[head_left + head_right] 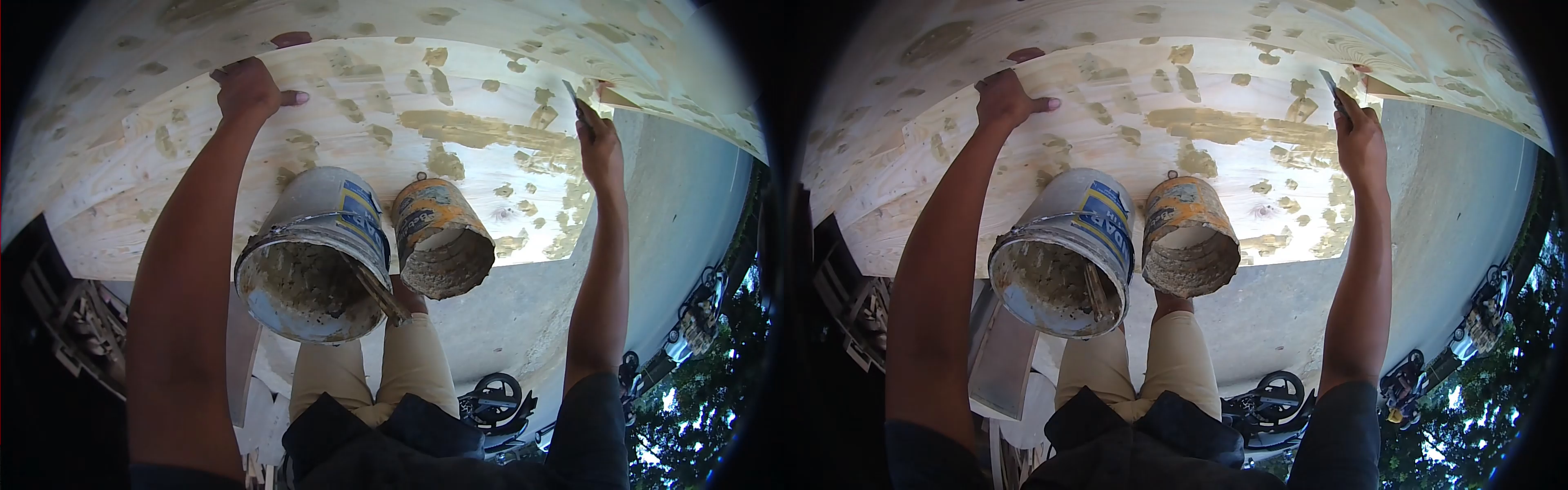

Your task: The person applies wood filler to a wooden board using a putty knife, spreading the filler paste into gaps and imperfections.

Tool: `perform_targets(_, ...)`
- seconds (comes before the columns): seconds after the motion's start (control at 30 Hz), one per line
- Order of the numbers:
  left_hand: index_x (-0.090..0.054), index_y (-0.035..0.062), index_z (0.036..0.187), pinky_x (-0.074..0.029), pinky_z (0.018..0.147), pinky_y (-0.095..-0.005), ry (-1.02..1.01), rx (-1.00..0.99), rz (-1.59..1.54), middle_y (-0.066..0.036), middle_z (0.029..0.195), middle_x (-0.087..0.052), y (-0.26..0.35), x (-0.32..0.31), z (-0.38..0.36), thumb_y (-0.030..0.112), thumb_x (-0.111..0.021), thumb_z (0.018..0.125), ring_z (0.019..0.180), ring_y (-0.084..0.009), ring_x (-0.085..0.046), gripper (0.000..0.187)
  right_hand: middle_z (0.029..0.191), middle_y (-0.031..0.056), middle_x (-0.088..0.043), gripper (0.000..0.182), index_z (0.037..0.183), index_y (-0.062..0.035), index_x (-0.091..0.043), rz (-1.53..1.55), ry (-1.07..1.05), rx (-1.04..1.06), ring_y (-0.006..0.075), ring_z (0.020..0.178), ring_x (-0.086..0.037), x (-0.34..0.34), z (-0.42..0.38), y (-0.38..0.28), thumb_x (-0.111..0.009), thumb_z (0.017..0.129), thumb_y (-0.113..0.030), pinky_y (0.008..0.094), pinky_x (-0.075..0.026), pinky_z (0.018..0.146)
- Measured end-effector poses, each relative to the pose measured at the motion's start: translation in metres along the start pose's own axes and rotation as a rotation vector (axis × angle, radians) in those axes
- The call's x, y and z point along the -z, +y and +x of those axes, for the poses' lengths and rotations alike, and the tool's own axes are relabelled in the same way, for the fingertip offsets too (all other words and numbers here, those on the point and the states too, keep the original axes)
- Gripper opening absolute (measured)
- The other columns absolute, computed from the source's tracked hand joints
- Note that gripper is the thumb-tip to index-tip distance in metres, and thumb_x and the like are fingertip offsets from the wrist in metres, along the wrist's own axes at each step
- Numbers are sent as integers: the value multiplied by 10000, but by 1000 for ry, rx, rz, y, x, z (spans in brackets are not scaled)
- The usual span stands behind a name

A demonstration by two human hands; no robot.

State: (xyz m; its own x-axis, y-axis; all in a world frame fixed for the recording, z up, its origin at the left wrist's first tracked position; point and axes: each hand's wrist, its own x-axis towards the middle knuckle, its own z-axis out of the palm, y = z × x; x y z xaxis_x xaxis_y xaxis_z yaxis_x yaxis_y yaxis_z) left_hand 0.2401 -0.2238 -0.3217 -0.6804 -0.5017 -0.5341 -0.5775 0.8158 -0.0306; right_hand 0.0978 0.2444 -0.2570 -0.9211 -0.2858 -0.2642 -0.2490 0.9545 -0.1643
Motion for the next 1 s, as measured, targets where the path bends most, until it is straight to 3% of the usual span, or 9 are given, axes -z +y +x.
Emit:
perform_targets(0.13, -441, -33, 1396, -497, 989, -460, -13, 25, 30, -234, 1454, -456, 3, 4, -2, 522, -933, 565, 1355, -365, -445, 1113, 1050, 201, -682, 437, 1332, -145, -627, -110, -207, -12, 359, 973, -680, -11, -25, -33, -634, 897, -186, 418, -520, 847)
perform_targets(0.23, -441, -32, 1398, -495, 991, -461, -8, 7, -21, -228, 1445, -465, 1, 3, -1, 520, -935, 562, 1342, -366, -454, 1117, 1037, 188, -712, 407, 1281, -129, -661, -79, -333, -93, 345, 930, -699, 8, -22, -34, -638, 882, -209, 412, -528, 842)
perform_targets(0.37, -445, -29, 1396, -494, 990, -461, -13, 16, 18, -222, 1423, -485, -1, 2, 0, 520, -936, 560, 1317, -363, -475, 1114, 1031, 190, -718, 425, 1278, -139, -666, 151, -107, -67, 343, 934, -704, 3, -3, -38, -649, 869, -252, 404, -532, 843)
perform_targets(0.4, -447, -27, 1394, -493, 992, -462, -7, 6, 14, -218, 1417, -491, -1, 0, -1, 514, -937, 559, 1323, -370, -464, 1109, 1014, 201, -711, 436, 1277, -154, -672, 39, -187, -85, 375, 913, -690, -11, -6, -40, -633, 855, -252, 428, -539, 820)
perform_targets(0.53, -454, -12, 1392, -483, 1001, -473, -75, -4, -48, -208, 1419, -493, -5, -3, 7, 498, -940, 558, 1346, -394, -414, 1092, 1004, 202, -712, 460, 1295, -155, -660, 25, -255, -43, 372, 876, -694, -10, -18, -31, -648, 848, -261, 433, -537, 804)
perform_targets(0.6, -452, -8, 1394, -478, 1005, -475, -39, -11, -19, -200, 1421, -494, -5, -7, 8, 487, -943, 561, 1349, -398, -402, 1086, 1002, 188, -710, 460, 1301, -168, -660, 83, -272, -122, 370, 885, -689, -2, -16, -32, -655, 852, -268, 429, -535, 811)
perform_targets(0.7, -454, 0, 1397, -472, 1010, -477, -10, 1, -7, -188, 1430, -493, -7, -8, 10, 466, -947, 565, 1348, -398, -393, 1073, 1001, 170, -700, 451, 1299, -177, -665, 83, -106, -55, 363, 892, -683, -21, -19, -26, -660, 858, -273, 431, -530, 816)
perform_targets(0.83, -477, 24, 1391, -470, 1014, -475, -23, -11, -39, -174, 1441, -494, -4, -5, 6, 440, -954, 563, 1353, -391, -394, 1043, 1001, 174, -698, 461, 1307, -180, -661, -33, -219, -120, 359, 932, -682, -19, -29, -37, -660, 853, -263, 440, -526, 837)
perform_targets(1.0, -503, 53, 1381, -469, 1016, -470, 21, -36, -30, -169, 1434, -506, -9, -11, 11, 444, -955, 555, 1350, -381, -400, 1019, 1005, 184, -713, 459, 1282, -175, -679, 99, -146, -130, 354, 920, -691, -22, -18, -37, -668, 833, -267, 422, -534, 841)
